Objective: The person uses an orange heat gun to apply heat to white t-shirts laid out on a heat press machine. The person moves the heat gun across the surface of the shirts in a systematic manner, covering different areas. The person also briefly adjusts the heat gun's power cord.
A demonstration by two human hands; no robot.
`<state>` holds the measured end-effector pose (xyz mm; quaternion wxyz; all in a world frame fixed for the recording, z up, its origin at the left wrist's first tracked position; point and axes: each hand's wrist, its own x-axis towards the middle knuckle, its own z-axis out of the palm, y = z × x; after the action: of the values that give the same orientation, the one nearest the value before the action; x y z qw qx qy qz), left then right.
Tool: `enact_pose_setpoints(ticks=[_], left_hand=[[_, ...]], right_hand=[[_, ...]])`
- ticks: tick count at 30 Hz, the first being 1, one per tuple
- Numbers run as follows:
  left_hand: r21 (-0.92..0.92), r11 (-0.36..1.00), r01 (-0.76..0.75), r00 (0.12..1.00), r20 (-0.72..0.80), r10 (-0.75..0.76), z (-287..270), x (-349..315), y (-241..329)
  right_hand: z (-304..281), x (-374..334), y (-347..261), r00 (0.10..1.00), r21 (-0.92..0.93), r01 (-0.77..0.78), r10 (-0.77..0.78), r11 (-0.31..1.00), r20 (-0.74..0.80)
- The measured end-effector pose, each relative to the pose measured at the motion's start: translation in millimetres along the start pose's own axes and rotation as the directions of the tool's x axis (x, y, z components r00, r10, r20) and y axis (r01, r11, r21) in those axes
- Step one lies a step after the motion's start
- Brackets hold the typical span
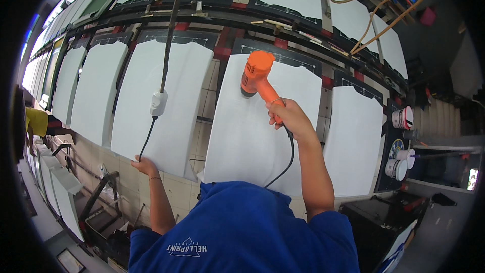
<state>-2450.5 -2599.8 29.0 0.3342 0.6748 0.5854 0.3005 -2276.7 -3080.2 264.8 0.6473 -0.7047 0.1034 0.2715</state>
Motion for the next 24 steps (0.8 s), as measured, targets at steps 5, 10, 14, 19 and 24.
enact_pose_setpoints(ticks=[5, 10, 14, 19, 24], left_hand=[[0.008, 1.000, -0.019, 1.000, -0.021, 0.019, 2, 1, -2], [0.041, 0.999, -0.017, 1.000, -0.017, 0.017, 1, -3, 3], [0.040, 0.999, -0.014, 1.000, -0.026, 0.015, 0, -3, 4], [0.019, 1.000, -0.005, 1.000, -0.006, 0.005, 0, -3, 2], [0.056, 0.998, 0.023, 1.000, 0.006, -0.023, -1, -4, 7]], right_hand=[[9, 12, -4, 1.000, -0.019, 0.000, 0.000, 1.000, 0.014], [21, 27, -6, 0.996, -0.056, 0.085, -0.085, 0.995, 0.002], [19, 39, -8, 0.998, 0.004, 0.067, -0.066, 0.998, -0.007], [15, 34, -9, 0.995, 0.005, 0.039, -0.039, 0.999, -0.092], [6, 14, -10, 0.995, 0.017, 0.016, -0.014, 1.000, -0.097]])
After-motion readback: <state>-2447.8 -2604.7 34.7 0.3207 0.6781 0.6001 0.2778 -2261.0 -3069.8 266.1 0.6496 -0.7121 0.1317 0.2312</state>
